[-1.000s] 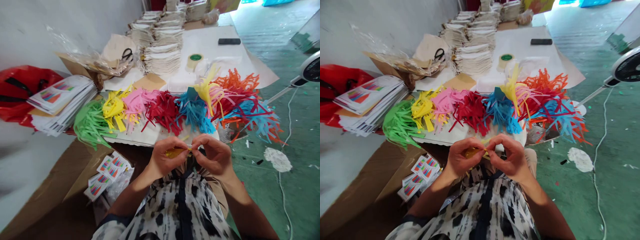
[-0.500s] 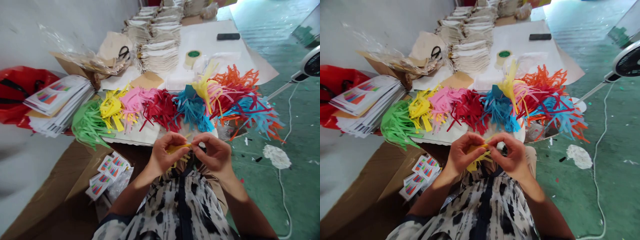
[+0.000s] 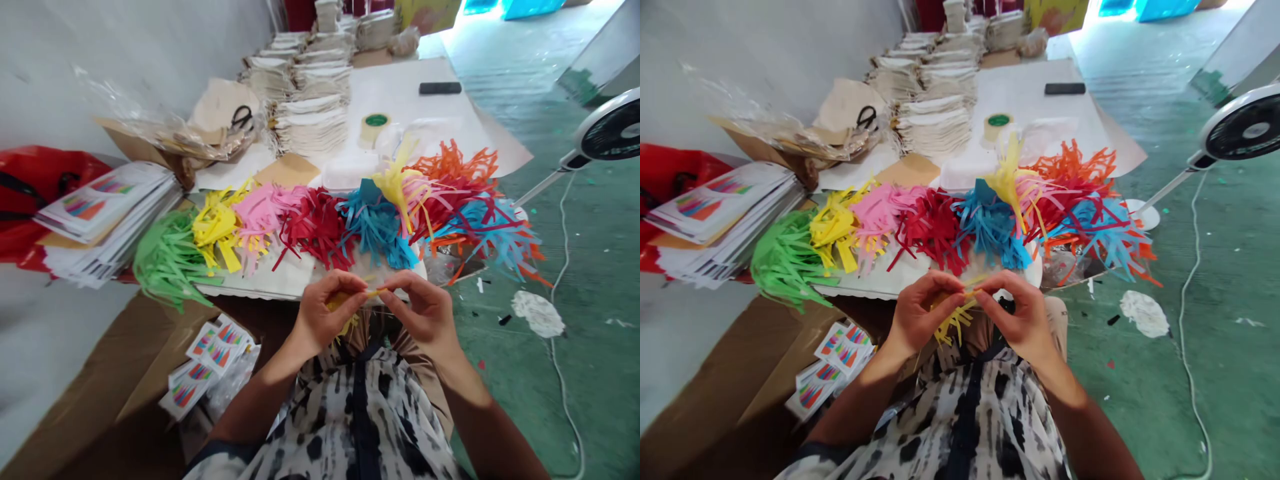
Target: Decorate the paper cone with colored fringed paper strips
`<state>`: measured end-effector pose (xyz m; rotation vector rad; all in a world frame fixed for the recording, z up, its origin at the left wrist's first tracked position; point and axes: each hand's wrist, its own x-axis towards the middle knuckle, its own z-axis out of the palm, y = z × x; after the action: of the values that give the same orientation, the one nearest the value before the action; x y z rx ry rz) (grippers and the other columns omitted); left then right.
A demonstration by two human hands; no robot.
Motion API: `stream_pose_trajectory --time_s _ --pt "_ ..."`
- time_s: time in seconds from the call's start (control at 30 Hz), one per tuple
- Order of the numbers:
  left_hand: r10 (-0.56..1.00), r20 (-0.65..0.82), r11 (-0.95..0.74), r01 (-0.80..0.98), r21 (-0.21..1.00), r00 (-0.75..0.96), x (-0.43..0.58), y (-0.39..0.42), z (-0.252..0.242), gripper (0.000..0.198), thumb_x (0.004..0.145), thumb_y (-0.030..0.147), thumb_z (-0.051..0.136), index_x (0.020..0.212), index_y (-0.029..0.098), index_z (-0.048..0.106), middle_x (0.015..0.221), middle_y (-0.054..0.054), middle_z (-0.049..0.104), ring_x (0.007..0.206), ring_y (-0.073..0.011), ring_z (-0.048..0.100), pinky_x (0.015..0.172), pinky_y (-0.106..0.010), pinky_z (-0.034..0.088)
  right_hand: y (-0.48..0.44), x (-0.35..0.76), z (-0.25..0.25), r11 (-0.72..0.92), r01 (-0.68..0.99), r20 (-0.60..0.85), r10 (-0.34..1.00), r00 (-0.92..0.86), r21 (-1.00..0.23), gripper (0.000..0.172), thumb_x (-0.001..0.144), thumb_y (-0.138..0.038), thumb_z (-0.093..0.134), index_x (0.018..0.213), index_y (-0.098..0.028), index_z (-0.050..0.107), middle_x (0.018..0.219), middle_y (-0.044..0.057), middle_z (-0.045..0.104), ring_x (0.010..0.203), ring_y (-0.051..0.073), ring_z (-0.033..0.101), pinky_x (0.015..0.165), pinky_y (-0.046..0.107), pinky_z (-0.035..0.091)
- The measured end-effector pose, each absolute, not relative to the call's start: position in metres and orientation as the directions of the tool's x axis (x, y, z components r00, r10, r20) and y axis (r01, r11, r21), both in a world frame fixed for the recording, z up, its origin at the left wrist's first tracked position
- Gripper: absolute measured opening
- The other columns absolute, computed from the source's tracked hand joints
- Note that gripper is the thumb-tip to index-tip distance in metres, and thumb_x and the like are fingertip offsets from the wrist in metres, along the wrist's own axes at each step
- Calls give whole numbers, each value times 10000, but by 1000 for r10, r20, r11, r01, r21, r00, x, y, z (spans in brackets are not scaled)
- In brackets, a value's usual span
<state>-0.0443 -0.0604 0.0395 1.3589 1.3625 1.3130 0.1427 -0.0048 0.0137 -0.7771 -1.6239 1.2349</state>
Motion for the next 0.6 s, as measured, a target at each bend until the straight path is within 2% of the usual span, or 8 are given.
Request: stream_pose_trajectory --time_s 0.1,0.17,0.23,0.3,0.37,0.43,0.53,0.6 --pt "995 92 -99 242 965 41 -47 -58 39 250 989 425 690 1095 200 720 897 -17 737 777 -125 685 709 -221 524 0 144 20 341 -11 318 866 -385 -940 51 967 -290 764 920 -271 767 867 2 711 818 166 642 751 318 503" --pt "990 71 -106 308 945 125 -48 -56 39 299 1034 458 604 979 181 704 770 10 662 662 -99 592 629 -215 445 4 146 26 339 5 307 859 -410 -941 75 966 -310 767 904 -268 767 850 0 708 795 158 641 728 305 505" --pt "979 49 -116 350 930 197 -51 -53 40 390 1069 474 518 857 173 647 681 34 561 595 -84 492 582 -223 372 7 148 30 281 0 260 888 -379 -960 97 962 -339 772 907 -261 759 847 -2 712 768 145 646 691 281 507" --pt "969 28 -116 354 928 245 -54 -45 43 412 1078 489 486 832 179 604 653 52 500 572 -81 437 562 -229 333 12 149 34 177 -25 175 923 -342 -984 144 961 -385 772 933 -248 738 808 -4 715 654 121 619 575 253 467" --pt "962 22 -131 389 912 272 -58 -31 45 374 1073 492 497 879 189 603 656 64 491 568 -84 428 561 -233 322 22 148 40 76 -71 96 932 -349 -995 214 969 -444 750 960 -238 694 796 2 728 544 108 579 456 240 391" --pt "960 55 -191 501 844 273 -64 -12 47 306 1059 464 537 929 199 617 700 56 538 603 -101 482 591 -241 352 38 145 49 34 -125 75 936 -344 -992 262 993 -493 700 989 -242 623 898 34 761 552 125 620 426 242 394" --pt "962 224 -269 691 671 157 -75 16 42 142 1036 320 575 1058 201 648 907 -16 682 815 -179 641 760 -297 479 66 139 71 235 -153 261 947 -189 -960 230 1042 -469 626 1016 -259 534 1096 97 766 792 173 742 596 276 539" --pt "915 402 -283 770 572 37 -86 26 35 230 1012 250 603 1233 195 639 1154 -92 716 1079 -251 667 976 -393 507 82 136 85 487 -95 493 868 -55 -868 158 1081 -420 561 1063 -270 517 1185 127 746 1001 208 760 765 327 580"
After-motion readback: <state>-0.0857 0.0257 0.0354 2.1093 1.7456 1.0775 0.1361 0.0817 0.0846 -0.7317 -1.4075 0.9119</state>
